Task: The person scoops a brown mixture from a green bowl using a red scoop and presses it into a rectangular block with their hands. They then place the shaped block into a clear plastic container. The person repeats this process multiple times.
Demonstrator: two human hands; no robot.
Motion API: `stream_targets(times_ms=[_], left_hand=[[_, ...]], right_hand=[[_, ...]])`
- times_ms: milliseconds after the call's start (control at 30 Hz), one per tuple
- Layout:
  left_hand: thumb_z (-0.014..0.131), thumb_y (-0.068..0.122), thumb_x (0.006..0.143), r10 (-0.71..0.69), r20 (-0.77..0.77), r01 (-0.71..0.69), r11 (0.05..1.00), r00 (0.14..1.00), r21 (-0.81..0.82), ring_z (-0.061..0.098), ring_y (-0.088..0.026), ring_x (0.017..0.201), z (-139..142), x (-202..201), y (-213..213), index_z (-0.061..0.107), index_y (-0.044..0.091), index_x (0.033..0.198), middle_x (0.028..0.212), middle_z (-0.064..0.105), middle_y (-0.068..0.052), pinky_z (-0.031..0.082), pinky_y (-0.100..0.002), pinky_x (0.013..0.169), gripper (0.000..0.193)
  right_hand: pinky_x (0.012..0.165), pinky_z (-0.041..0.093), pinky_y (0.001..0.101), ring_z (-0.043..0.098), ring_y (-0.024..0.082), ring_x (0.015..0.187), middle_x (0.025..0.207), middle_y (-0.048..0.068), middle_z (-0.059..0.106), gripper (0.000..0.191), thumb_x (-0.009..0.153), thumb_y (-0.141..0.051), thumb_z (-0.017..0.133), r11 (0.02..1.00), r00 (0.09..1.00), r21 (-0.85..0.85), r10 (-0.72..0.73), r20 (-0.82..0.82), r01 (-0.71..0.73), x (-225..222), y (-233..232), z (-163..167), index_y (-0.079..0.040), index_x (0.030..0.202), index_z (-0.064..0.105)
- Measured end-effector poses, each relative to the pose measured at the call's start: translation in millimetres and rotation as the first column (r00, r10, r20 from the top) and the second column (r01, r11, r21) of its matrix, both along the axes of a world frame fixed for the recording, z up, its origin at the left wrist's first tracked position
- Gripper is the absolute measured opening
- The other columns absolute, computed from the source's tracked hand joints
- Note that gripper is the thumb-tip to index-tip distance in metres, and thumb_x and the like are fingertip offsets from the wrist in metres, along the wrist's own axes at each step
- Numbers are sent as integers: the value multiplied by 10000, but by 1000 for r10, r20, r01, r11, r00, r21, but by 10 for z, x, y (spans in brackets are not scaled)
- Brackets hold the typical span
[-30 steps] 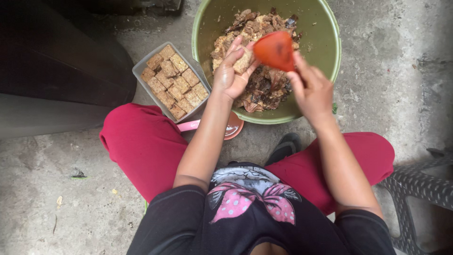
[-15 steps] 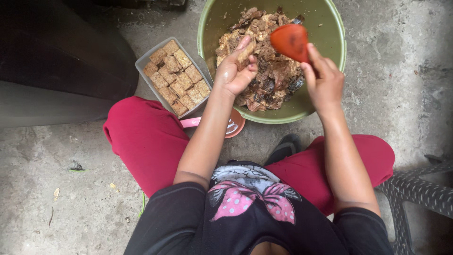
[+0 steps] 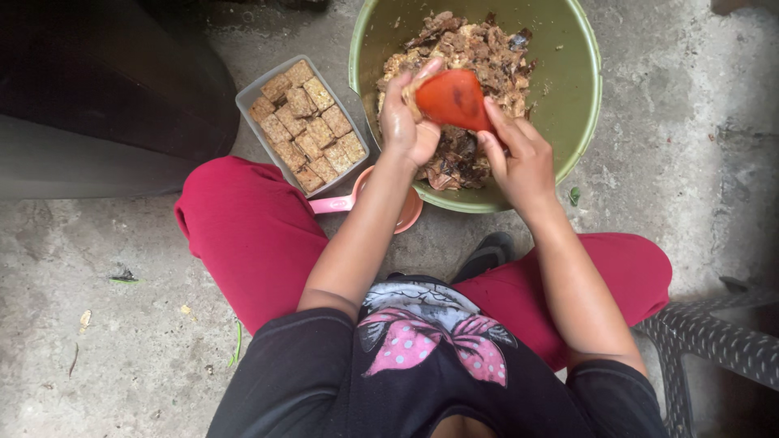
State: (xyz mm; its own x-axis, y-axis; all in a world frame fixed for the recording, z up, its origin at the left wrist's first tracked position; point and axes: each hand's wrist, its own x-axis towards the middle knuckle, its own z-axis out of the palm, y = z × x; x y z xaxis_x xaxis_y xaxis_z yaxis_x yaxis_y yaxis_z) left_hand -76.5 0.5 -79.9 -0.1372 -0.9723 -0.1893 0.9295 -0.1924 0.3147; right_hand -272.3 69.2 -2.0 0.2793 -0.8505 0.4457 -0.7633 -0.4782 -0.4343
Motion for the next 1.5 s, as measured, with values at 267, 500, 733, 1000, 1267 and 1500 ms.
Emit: stream_targets(times_ms=[267,500,733,1000,1267,1500], left_hand=[[320,366,1072,19,40,-21,998,999,53,603,-270,1243,-163,-37,-53,572,38,1429,1349,652,-146,448,-468,1112,547],[170,560,1102,70,157,-73,997,985,16,603,-303,1260,-146,-125,8,605,-15,1367,1311,672,-188,422,-455,1129,768],[158,546,1126,137,168,-149,987,976,66,609,-311,1181,-370,-295,-86,573,0,1399,1277,667,-204,427,-472,1081,739],[142,558,1125,107,163,-129,983,981,134,599,-316,1193,-306,-383,-60,570,-44,1375,1220,668,-218,425,-489,1098,780],[616,188,1027,127,316,-90,987,940,-132,709,-349,1086,172,-40,42,573,8,1306,1198,678,-269,646,-375,852,334],[506,287,1034,503,735,-708,705,454,-45,682,-186,769,-226,1688,-110,539,125,1300,1070,691,-120,512,-245,529,313]], right_hand=[[987,567,488,715,212,881,946,75,716,485,988,-245,748,964,987,-255,40,-157,-80,-49,-59,103,-240,1444,585],[892,585,400,718,204,891,1029,98,742,464,1055,-214,760,998,997,-33,-53,-47,52,-66,-73,20,-200,1495,616],[931,587,383,734,265,1009,1163,149,740,446,1077,-188,739,999,999,-17,-38,27,39,-61,-144,-80,-185,1507,620],[938,581,407,730,288,1025,1149,182,745,424,1076,-160,747,995,994,-70,-75,-81,70,-13,-133,-48,-137,1482,626],[851,609,352,740,210,936,1111,136,762,423,1023,-67,773,983,983,-16,-181,-36,181,-404,-352,-69,-90,1442,715],[880,598,300,740,167,983,1181,137,775,412,1047,22,789,990,981,-1,-137,139,139,-809,-315,-9,2,1448,697]])
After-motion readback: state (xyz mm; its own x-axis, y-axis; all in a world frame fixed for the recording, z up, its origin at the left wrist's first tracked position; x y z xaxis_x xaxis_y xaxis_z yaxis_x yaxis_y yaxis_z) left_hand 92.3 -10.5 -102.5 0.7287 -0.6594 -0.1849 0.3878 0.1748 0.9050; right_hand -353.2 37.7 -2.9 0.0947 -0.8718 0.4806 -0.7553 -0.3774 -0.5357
